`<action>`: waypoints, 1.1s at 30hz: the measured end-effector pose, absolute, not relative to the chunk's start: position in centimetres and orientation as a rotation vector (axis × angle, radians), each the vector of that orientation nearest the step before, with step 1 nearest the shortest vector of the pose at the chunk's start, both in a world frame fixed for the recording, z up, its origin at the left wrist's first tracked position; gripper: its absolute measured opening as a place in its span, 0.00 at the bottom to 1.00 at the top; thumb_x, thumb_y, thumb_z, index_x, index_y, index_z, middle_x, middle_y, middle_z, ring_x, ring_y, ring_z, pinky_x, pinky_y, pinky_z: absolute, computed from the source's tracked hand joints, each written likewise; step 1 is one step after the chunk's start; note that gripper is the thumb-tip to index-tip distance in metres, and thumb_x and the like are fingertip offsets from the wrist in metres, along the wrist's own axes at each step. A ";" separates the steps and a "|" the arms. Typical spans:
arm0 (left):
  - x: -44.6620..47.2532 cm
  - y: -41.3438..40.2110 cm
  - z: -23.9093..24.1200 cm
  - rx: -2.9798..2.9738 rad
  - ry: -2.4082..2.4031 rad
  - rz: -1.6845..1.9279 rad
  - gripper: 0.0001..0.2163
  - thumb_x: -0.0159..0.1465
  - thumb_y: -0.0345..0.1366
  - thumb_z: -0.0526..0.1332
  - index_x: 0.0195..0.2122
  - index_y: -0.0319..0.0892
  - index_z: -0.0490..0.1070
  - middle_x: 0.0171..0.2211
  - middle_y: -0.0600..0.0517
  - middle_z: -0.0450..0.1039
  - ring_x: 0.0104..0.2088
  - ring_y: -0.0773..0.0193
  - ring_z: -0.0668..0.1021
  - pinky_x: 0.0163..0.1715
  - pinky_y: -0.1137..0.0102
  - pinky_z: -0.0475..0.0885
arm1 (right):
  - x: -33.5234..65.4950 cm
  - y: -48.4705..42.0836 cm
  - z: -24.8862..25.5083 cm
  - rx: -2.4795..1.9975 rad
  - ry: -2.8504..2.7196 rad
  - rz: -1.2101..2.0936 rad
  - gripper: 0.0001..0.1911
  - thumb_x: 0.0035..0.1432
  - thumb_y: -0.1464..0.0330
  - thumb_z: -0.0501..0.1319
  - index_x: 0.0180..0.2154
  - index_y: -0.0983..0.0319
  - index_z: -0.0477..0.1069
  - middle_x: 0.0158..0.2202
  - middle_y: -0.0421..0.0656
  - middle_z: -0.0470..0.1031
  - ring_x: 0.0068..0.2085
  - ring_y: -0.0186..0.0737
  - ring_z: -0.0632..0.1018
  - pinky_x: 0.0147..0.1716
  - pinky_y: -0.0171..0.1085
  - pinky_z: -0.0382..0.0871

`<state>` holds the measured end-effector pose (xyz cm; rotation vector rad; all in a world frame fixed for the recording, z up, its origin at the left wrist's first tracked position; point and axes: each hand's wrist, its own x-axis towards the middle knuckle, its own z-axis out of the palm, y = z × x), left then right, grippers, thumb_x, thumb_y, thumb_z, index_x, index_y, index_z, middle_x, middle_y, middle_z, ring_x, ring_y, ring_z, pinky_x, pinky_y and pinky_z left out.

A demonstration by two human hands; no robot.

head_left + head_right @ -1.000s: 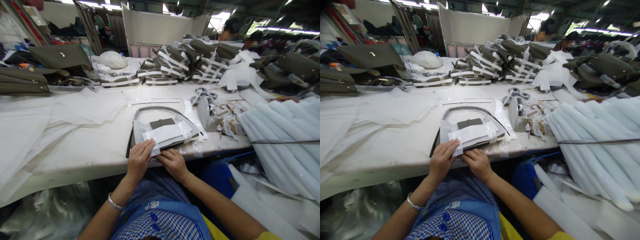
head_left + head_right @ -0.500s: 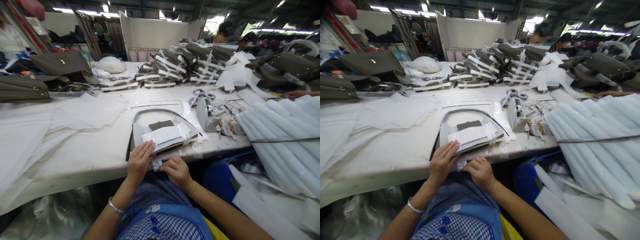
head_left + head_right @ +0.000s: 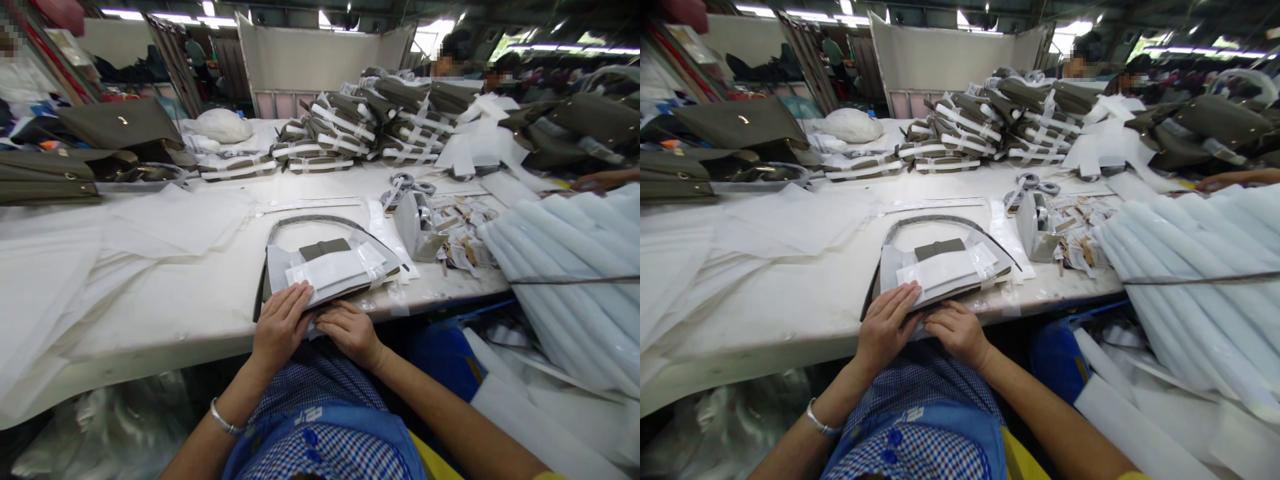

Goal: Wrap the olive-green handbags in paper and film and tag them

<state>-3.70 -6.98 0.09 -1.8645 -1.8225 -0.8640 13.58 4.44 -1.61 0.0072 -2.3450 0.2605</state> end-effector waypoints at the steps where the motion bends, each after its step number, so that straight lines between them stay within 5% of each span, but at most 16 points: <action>1: -3.8 -7.0 0.1 -1.871 -1.812 -0.849 0.24 0.67 0.33 0.61 0.64 0.43 0.61 0.60 0.47 0.68 0.60 0.57 0.71 0.61 0.60 0.64 | 13.6 4.5 -1.6 0.018 -2.334 0.272 0.10 0.66 0.76 0.57 0.43 0.60 0.75 0.41 0.43 0.81 0.42 0.37 0.80 0.53 0.44 0.71; 13: -3.8 -6.9 -0.7 -1.818 -1.779 -0.775 0.23 0.67 0.30 0.61 0.63 0.43 0.62 0.59 0.50 0.70 0.59 0.59 0.72 0.60 0.61 0.65 | 15.0 3.1 -1.0 -0.005 -2.338 0.371 0.09 0.66 0.77 0.58 0.43 0.62 0.75 0.43 0.43 0.81 0.45 0.38 0.81 0.49 0.40 0.76; 20: -3.8 -6.8 -0.6 -1.843 -1.831 -0.742 0.22 0.67 0.31 0.60 0.63 0.43 0.63 0.61 0.47 0.68 0.59 0.56 0.71 0.59 0.60 0.66 | 14.2 4.0 2.6 0.080 -2.359 0.157 0.07 0.66 0.75 0.59 0.42 0.63 0.75 0.41 0.44 0.82 0.41 0.37 0.82 0.48 0.40 0.76; 30: -3.4 -7.1 -0.3 -1.864 -1.845 -0.723 0.18 0.68 0.27 0.57 0.59 0.37 0.67 0.54 0.41 0.71 0.55 0.52 0.71 0.57 0.57 0.69 | 11.6 6.2 5.0 0.204 -2.359 -0.044 0.10 0.68 0.77 0.54 0.43 0.65 0.74 0.46 0.46 0.80 0.52 0.44 0.78 0.57 0.51 0.70; 33: -3.4 -7.1 -0.4 -1.851 -1.836 -0.781 0.16 0.69 0.28 0.55 0.57 0.37 0.68 0.52 0.41 0.72 0.54 0.52 0.72 0.56 0.56 0.70 | 11.1 6.6 5.1 0.192 -2.397 -0.041 0.10 0.68 0.77 0.53 0.43 0.65 0.73 0.46 0.48 0.80 0.47 0.42 0.80 0.53 0.46 0.74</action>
